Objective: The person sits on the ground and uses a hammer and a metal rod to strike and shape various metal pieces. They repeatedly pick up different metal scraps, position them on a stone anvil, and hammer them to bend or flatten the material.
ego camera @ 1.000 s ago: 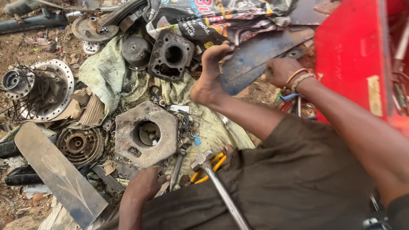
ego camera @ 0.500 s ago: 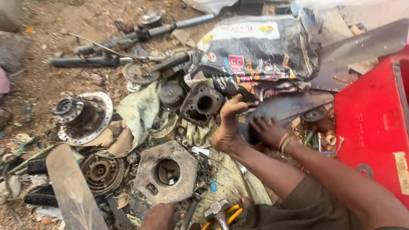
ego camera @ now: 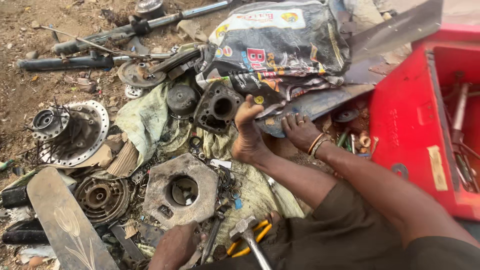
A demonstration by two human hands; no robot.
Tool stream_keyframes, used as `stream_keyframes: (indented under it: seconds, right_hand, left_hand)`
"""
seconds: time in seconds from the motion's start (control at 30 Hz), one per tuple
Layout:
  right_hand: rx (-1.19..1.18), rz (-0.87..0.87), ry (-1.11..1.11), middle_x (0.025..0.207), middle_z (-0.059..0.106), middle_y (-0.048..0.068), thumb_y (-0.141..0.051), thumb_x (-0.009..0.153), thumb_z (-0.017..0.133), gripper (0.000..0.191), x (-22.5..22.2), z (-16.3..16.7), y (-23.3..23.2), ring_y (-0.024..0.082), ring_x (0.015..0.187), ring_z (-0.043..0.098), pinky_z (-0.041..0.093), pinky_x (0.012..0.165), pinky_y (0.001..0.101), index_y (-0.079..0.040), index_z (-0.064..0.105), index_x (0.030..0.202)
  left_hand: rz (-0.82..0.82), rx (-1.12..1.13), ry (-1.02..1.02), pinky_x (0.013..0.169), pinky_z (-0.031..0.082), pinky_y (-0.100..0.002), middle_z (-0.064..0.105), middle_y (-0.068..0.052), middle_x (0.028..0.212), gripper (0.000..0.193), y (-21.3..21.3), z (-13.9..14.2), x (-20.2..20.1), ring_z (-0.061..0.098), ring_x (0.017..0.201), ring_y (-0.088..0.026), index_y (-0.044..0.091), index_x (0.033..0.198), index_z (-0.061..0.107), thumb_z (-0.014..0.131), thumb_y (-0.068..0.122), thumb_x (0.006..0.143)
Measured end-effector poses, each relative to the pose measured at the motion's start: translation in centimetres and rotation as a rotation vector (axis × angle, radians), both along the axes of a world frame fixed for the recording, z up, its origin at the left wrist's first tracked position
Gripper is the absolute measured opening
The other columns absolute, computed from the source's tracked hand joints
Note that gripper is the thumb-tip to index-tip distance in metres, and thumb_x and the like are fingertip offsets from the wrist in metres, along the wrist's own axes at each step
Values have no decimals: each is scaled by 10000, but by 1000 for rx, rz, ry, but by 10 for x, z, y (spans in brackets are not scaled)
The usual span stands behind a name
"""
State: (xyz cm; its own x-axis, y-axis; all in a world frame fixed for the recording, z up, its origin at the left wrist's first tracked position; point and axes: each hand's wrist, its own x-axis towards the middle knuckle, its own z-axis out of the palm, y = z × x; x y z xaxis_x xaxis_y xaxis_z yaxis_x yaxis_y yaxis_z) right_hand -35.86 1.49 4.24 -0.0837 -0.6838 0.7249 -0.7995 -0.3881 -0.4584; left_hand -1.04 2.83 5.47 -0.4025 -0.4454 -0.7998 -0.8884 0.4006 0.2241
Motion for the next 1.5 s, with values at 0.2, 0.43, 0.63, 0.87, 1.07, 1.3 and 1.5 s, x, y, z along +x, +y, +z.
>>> stream_keyframes:
  seconds: [0.2,0.43,0.63,0.87,1.07,1.3,1.5]
  right_hand:
    - [-26,-51,57,1456,281,328,87,558,355,1109,45,-20,-19,395,1495,252,-3,1334,422,88,-203,1516]
    - [-19,-103,152,1369,353,210,23,754,346,887,51,3,-7,304,1484,283,60,1339,460,177,-57,1529]
    - [1,-315,292,1417,378,246,-43,876,386,726,58,-10,-12,322,1434,349,209,1252,419,150,123,1524]
    - [-6,-336,343,1538,251,286,-83,914,458,768,59,-33,-18,344,1500,222,144,1292,417,166,81,1534]
    - [-57,-445,303,1606,78,330,-123,887,518,884,68,-34,-17,376,1523,60,44,1305,413,191,-33,1502]
    - [2,-310,340,1483,243,261,-167,892,576,748,85,-4,-10,316,1390,221,185,1194,389,131,140,1423]
    - [71,-218,284,1378,385,202,-204,897,626,635,97,16,-21,266,1276,358,307,1098,368,79,289,1355]
  left_hand:
    - [-8,-93,71,952,520,-495,746,-152,1046,383,9,24,9,695,1066,-323,142,1194,658,628,446,963]
    - [-15,-197,320,907,505,-530,727,-196,1011,368,24,42,15,669,1047,-390,113,1129,672,651,424,934]
    - [90,-277,423,868,517,-541,729,-188,1001,299,25,56,26,678,1019,-390,121,1088,692,650,366,922]
    - [140,-442,523,780,532,-545,719,-194,929,301,23,35,45,692,939,-395,71,946,691,705,368,900]
    - [158,-583,625,726,543,-521,724,-180,848,315,24,37,62,708,866,-377,64,901,682,753,369,862]
    - [605,-619,856,676,574,-451,728,-124,844,281,0,93,55,735,737,-284,71,1048,702,625,339,1018]
    - [498,-956,1305,821,563,-408,732,-171,1067,696,1,122,51,681,993,-314,-2,1191,677,745,538,757]
